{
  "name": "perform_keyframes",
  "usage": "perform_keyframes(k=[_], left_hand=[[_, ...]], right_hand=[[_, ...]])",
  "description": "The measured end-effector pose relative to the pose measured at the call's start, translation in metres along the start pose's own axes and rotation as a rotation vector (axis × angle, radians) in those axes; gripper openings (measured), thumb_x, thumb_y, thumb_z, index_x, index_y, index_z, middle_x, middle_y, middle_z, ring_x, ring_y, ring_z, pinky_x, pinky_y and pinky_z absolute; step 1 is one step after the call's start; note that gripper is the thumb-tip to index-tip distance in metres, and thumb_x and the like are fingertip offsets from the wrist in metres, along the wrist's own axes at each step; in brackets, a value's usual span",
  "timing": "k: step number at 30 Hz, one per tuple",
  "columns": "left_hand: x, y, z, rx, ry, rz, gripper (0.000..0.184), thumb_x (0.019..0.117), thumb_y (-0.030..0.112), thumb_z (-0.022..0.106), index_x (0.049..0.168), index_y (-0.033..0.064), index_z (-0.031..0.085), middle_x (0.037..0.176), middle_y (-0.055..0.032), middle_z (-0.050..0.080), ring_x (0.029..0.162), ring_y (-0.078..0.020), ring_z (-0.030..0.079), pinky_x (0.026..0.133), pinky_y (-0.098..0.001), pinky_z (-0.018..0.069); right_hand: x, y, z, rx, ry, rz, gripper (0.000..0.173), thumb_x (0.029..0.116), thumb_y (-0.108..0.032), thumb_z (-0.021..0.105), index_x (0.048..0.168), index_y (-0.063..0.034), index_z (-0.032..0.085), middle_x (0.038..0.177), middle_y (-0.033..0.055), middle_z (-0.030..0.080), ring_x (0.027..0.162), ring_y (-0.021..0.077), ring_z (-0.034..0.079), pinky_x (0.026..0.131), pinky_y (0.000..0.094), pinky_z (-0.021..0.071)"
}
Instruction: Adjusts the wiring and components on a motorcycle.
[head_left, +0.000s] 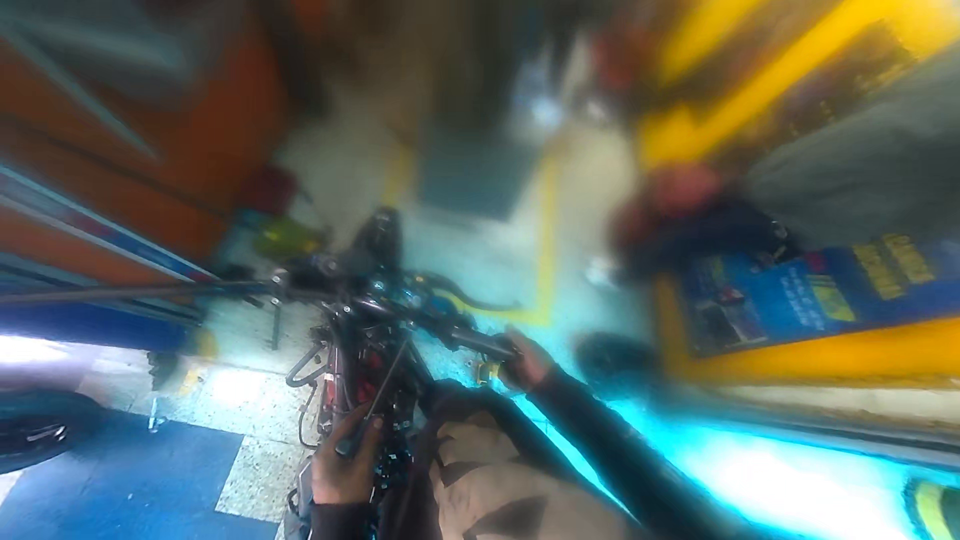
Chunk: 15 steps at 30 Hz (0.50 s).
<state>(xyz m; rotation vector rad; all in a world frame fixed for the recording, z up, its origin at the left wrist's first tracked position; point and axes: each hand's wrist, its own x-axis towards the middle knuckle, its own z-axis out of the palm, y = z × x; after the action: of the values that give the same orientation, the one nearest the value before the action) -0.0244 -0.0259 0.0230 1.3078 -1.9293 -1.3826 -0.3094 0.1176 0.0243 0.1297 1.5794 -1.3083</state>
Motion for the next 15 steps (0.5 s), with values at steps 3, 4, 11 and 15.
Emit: perform_keyframes(k=[3,4,11,15], left_hand=[[0.0,0.003,0.0,-0.027,-0.006,-0.026,0.032,0.0895,0.021,0.07,0.117,0.0059,0.075,0.096,-0.0021,0.076,0.074,-0.0019,0.069,0.069,-0.0223,0.0588],[-0.001,0.003,0.0,-0.038,0.002,-0.025,0.032,0.0888,0.021,0.07,0.116,0.0055,0.075,0.094,-0.0017,0.076,0.073,-0.0011,0.068,0.069,-0.0214,0.0582],[-0.005,-0.005,0.001,0.07,-0.013,0.039,0.036,0.0908,0.029,0.07,0.121,0.0107,0.075,0.106,-0.0035,0.078,0.092,-0.0064,0.073,0.087,-0.0294,0.0594],[-0.006,-0.007,0.002,0.206,0.006,0.214,0.035,0.0934,0.025,0.065,0.122,0.0075,0.075,0.108,-0.0098,0.078,0.097,-0.0181,0.075,0.091,-0.0387,0.0599]], right_hand=[[0.0,0.0,-0.005,-0.116,-0.071,-0.086,0.036,0.1126,-0.03,0.035,0.123,-0.0044,0.058,0.076,0.0062,0.064,0.045,0.0083,0.05,0.042,0.0217,0.0431],[0.0,0.001,-0.007,-0.125,-0.088,-0.099,0.034,0.1125,-0.028,0.036,0.125,-0.0046,0.058,0.077,0.0058,0.063,0.047,0.008,0.05,0.043,0.0216,0.044],[0.02,0.013,-0.056,-0.107,-0.275,-0.111,0.06,0.1064,-0.051,0.024,0.131,-0.0072,0.057,0.103,0.0122,0.073,0.084,0.0213,0.072,0.071,0.036,0.0598],[0.023,-0.029,-0.007,-0.379,0.021,-0.019,0.042,0.1137,-0.016,0.029,0.144,0.007,0.046,0.131,0.0263,0.062,0.113,0.0299,0.064,0.096,0.0428,0.0516]])
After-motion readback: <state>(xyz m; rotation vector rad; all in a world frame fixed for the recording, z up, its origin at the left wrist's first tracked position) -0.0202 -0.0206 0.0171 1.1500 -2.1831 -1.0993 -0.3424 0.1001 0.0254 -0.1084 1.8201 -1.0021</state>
